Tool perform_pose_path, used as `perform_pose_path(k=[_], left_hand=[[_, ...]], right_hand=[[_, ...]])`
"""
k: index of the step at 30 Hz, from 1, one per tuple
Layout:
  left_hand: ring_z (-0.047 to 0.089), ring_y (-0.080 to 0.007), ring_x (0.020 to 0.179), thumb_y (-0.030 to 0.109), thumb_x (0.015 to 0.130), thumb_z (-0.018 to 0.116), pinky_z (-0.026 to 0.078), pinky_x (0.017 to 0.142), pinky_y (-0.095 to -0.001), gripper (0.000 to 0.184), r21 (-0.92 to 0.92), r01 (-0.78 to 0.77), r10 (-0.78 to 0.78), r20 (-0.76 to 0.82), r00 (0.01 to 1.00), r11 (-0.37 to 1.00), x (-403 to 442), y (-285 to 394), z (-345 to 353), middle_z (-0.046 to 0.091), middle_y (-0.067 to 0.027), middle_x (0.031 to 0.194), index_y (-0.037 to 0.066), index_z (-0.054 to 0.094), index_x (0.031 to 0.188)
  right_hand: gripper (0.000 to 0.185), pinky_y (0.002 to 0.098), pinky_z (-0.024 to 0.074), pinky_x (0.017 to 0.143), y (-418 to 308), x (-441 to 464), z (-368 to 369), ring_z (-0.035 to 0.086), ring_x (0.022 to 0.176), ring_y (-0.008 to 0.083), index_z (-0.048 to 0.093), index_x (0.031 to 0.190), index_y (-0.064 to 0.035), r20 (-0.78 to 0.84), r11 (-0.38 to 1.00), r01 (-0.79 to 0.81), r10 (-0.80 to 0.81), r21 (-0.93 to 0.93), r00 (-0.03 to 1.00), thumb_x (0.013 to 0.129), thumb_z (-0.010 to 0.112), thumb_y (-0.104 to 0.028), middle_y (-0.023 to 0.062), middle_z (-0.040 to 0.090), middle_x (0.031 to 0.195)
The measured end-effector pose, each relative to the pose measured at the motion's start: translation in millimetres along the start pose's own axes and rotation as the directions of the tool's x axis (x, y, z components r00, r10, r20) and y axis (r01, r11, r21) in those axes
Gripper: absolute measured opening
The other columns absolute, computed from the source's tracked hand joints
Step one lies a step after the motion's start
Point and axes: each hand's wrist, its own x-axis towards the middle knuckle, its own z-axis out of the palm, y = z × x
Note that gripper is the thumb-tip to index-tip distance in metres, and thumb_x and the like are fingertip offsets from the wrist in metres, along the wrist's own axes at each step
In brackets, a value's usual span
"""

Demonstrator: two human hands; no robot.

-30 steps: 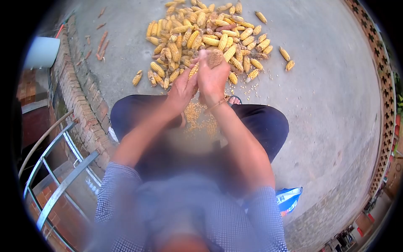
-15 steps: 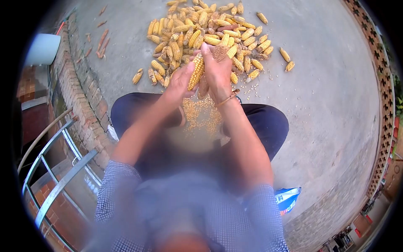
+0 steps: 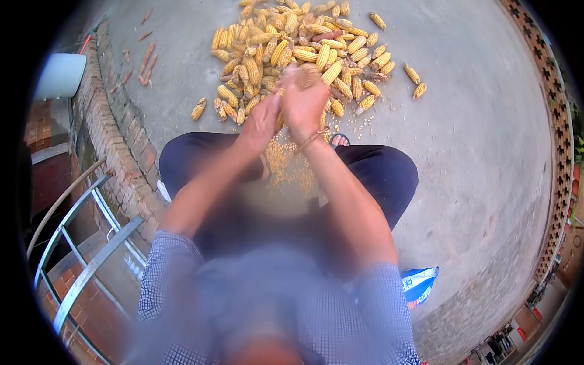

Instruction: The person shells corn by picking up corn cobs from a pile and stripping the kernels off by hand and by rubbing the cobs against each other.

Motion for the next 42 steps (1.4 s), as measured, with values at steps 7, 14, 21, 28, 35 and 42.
perform_pose_path(k=[7,14,21,28,35,42], left_hand=[[0.061,-0.0234,0.081,0.031,0.103,0.045,0.048,0.076,-0.0361,0.048,0.058,-0.022,0.023,-0.013,1.000,0.998,4,9,-2,0.061,-0.0209,0.086,-0.004,0.047,0.136],[0.062,-0.0289,0.106,0.037,0.100,0.051,0.047,0.088,-0.0381,0.052,-0.100,0.103,-0.109,-0.050,0.993,0.990,11,-8,-7,0.063,-0.0246,0.112,-0.006,0.050,0.129],[0.065,-0.0353,0.099,0.037,0.102,0.046,0.049,0.085,-0.0403,0.054,0.166,0.149,-0.156,0.032,0.987,0.975,5,20,0,0.064,-0.0283,0.102,-0.009,0.048,0.130],[0.057,-0.0137,0.065,0.044,0.104,0.037,0.045,0.059,-0.0265,0.056,-0.117,0.118,-0.101,0.140,0.985,0.986,11,-2,-14,0.062,-0.0095,0.083,0.004,0.041,0.143],[0.051,-0.0152,0.061,0.044,0.104,0.037,0.047,0.059,-0.0314,0.049,-0.208,0.265,-0.261,0.048,0.964,0.941,10,-6,-20,0.050,-0.0049,0.073,0.000,0.052,0.116],[0.062,-0.0442,0.095,0.030,0.103,0.045,0.048,0.077,-0.0460,0.042,0.176,-0.009,0.023,-0.076,0.997,0.984,5,10,4,0.062,-0.0311,0.098,-0.007,0.048,0.120]], right_hand=[[0.016,0.0289,0.0509,0.057,-4,2,1,0.063,0.062,0.0152,0.062,0.093,0.0035,0.019,0.988,-0.078,0.076,0.134,0.997,0.094,0.062,-0.012,0.0091,0.066,0.073],[0.031,0.0314,0.0558,0.075,-9,6,-7,0.067,0.088,0.0210,0.058,0.111,0.0034,0.304,0.950,-0.254,0.192,0.181,0.933,0.096,0.062,-0.023,0.0139,0.067,0.101],[0.019,0.0291,0.0513,0.063,6,2,0,0.064,0.071,0.0154,0.063,0.095,0.0028,0.030,0.998,-0.062,0.062,0.003,0.998,0.095,0.061,-0.016,0.0094,0.067,0.080],[0.022,0.0298,0.0521,0.060,13,19,-3,0.064,0.068,0.0155,0.063,0.092,0.0009,0.095,0.992,-0.099,0.091,0.082,0.991,0.096,0.062,-0.021,0.0090,0.066,0.077],[0.025,0.0289,0.0554,0.075,-7,9,-6,0.067,0.085,0.0173,0.060,0.108,0.0017,0.319,0.946,-0.213,0.129,0.244,0.939,0.097,0.060,-0.021,0.0104,0.068,0.095],[0.018,0.0276,0.0510,0.058,1,3,4,0.062,0.063,0.0146,0.063,0.094,0.0016,0.058,0.986,-0.126,0.120,0.110,0.991,0.094,0.063,-0.016,0.0082,0.067,0.079]])
